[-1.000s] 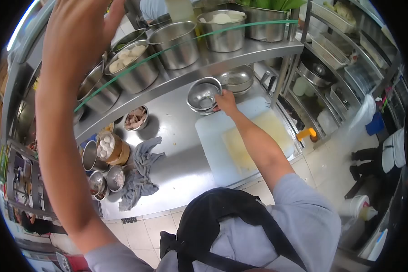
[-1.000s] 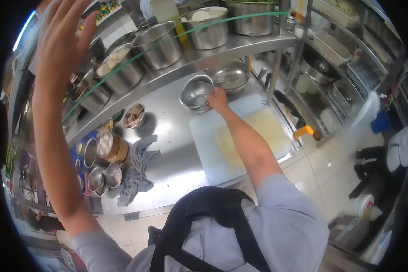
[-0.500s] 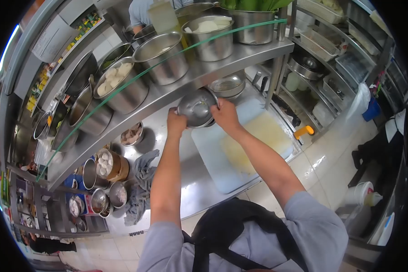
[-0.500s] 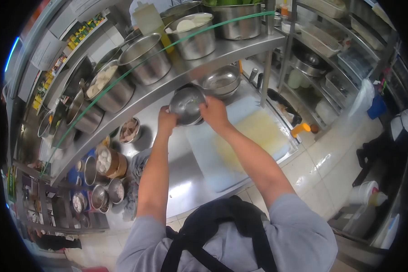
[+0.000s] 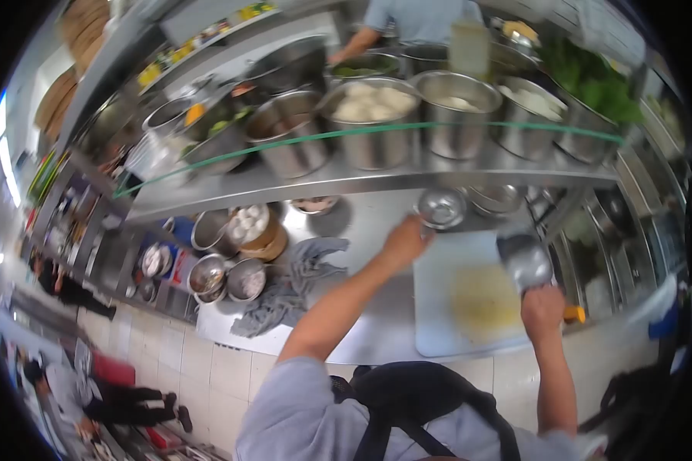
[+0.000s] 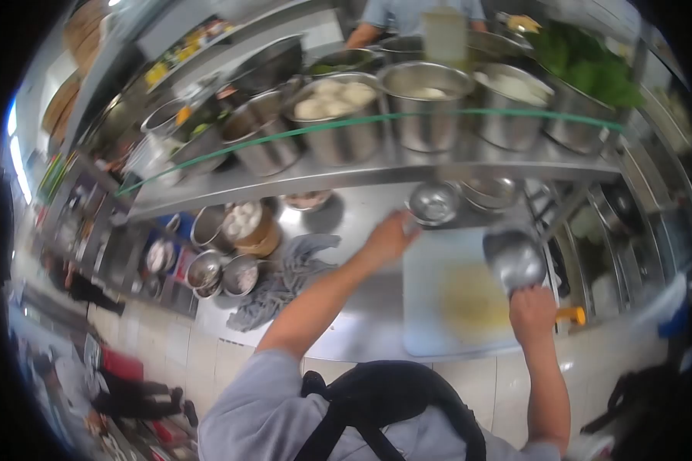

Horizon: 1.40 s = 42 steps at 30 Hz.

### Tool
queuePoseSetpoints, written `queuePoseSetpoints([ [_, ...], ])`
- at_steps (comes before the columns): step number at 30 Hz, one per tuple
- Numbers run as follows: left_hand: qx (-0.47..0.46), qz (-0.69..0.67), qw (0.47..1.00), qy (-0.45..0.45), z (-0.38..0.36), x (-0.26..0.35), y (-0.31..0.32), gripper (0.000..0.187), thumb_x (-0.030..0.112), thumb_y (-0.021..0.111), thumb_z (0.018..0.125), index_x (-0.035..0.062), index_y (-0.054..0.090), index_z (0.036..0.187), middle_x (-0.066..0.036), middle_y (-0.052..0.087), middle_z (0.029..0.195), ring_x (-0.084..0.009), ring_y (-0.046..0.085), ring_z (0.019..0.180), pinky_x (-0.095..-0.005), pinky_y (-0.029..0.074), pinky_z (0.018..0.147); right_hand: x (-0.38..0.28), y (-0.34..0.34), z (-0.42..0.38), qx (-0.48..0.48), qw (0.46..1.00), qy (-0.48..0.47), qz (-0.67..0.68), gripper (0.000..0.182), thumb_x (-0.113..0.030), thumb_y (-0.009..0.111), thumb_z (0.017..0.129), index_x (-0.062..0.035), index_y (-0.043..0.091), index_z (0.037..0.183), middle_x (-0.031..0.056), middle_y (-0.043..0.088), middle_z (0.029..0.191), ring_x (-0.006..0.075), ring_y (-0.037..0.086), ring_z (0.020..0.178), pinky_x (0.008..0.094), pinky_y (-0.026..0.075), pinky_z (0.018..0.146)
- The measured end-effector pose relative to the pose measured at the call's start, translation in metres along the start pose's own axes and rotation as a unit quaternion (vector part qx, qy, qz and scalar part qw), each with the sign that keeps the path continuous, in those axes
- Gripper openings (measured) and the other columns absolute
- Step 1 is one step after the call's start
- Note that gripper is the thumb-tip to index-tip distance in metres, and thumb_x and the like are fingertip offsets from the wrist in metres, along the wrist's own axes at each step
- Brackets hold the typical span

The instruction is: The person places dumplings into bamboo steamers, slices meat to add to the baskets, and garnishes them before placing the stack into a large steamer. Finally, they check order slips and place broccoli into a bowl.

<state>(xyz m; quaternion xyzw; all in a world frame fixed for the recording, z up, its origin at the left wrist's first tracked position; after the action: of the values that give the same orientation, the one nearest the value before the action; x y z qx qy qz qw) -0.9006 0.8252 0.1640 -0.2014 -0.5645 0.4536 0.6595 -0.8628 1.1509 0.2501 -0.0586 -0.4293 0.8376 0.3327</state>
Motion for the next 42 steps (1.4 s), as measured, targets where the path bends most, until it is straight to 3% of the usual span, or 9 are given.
queuePoseSetpoints([
  [2,-0.160,0.006,0.987,0.030,-0.057,0.049,-0.040,0.027,0.031,0.064,0.090,0.0091,0.069,0.105,-0.016,0.068,0.093,-0.0361,0.066,0.094,-0.0466,0.053,0.078,-0.010,0.043,-0.031,-0.095,0.992,-0.029,0.081,0.013,-0.007,0.064,0.068,-0.0112,0.053,0.064,0.0109,0.056,0.065,0.0296,0.058,0.064,0.0432,0.044,0.057],
  [5,0.000,0.014,0.995,0.102,-0.105,0.101,-0.195,0.019,0.030,0.068,0.086,0.0112,0.072,0.086,-0.008,0.069,0.074,-0.0297,0.068,0.070,-0.0417,0.053,0.067,0.005,0.034,-0.023,-0.034,0.983,0.133,0.119,0.019,-0.006,0.063,0.071,-0.0083,0.047,0.061,0.0146,0.053,0.062,0.0336,0.054,0.059,0.0418,0.042,0.054],
  [8,0.239,0.096,0.963,0.081,-0.121,0.095,-0.366,0.014,0.021,0.071,0.083,0.0068,0.071,0.083,-0.010,0.070,0.079,-0.0274,0.067,0.071,-0.0374,0.053,0.067,-0.005,0.041,-0.003,-0.005,0.889,0.324,0.325,0.018,-0.003,0.057,0.074,-0.0028,0.043,0.062,0.0054,0.042,0.055,0.0179,0.045,0.051,0.0339,0.033,0.048],
  [9,0.280,0.087,0.952,0.091,-0.112,0.091,-0.420,0.016,0.018,0.072,0.085,0.0030,0.072,0.091,-0.010,0.069,0.080,-0.0167,0.064,0.070,-0.0298,0.050,0.065,-0.016,0.058,-0.005,-0.018,0.822,0.380,0.424,0.018,-0.003,0.055,0.075,-0.0015,0.042,0.062,0.0012,0.038,0.054,0.0114,0.040,0.051,0.0316,0.030,0.048],
  [14,0.331,0.263,0.903,0.077,-0.029,0.004,-0.584,0.031,0.027,0.067,0.088,-0.0027,0.068,0.094,-0.014,0.070,0.085,-0.0263,0.070,0.079,-0.0338,0.055,0.070,-0.140,0.096,0.021,-0.059,0.801,0.357,0.477,0.024,-0.001,0.055,0.073,-0.0055,0.036,0.059,-0.0025,0.033,0.055,0.0062,0.031,0.054,0.0300,0.026,0.046],
  [16,0.089,0.074,0.963,-0.242,0.002,-0.096,-0.579,0.032,0.024,0.066,0.087,-0.0078,0.067,0.089,-0.016,0.070,0.077,-0.0256,0.071,0.064,-0.0330,0.055,0.056,-0.180,0.099,0.025,-0.072,0.795,0.358,0.485,0.024,-0.001,0.056,0.073,-0.0059,0.036,0.059,-0.0026,0.033,0.055,0.0062,0.031,0.054,0.0298,0.026,0.046],
  [20,-0.009,0.069,0.974,-0.217,0.024,-0.137,-0.549,0.030,0.022,0.064,0.086,-0.0071,0.066,0.082,-0.014,0.066,0.070,-0.0201,0.062,0.049,-0.0314,0.050,0.043,-0.231,0.115,0.015,-0.086,0.783,0.383,0.483,0.026,-0.002,0.058,0.072,-0.0054,0.036,0.057,-0.0022,0.035,0.054,0.0068,0.032,0.053,0.0301,0.026,0.046],
  [33,0.183,-0.236,0.940,-0.164,0.060,-0.144,-0.604,0.016,0.005,0.065,0.087,-0.0094,0.063,0.092,-0.017,0.067,0.087,-0.0299,0.070,0.062,-0.0358,0.062,0.052,-0.272,0.092,0.022,-0.081,0.784,0.418,0.452,0.029,-0.006,0.060,0.072,-0.0044,0.036,0.056,0.0018,0.036,0.053,0.0090,0.034,0.053,0.0327,0.028,0.046],
  [42,0.075,-0.242,0.945,-0.204,0.135,-0.160,-0.539,0.015,0.006,0.065,0.087,-0.0075,0.062,0.093,-0.015,0.063,0.087,-0.0265,0.069,0.059,-0.0323,0.062,0.050,-0.269,0.084,0.008,-0.063,0.782,0.442,0.435,0.030,-0.008,0.061,0.072,-0.0039,0.036,0.056,0.0029,0.036,0.052,0.0099,0.035,0.053,0.0336,0.029,0.047],
])
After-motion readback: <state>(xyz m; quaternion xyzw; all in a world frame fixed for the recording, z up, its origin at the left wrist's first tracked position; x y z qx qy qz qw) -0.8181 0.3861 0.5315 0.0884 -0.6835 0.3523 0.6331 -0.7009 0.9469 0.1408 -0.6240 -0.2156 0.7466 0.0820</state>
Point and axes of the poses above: each hand's wrist, its own z-axis towards the middle knuckle, its own y-axis out of the palm, x = y × z, the point moved 10 cm from there along z, towards the middle knuckle
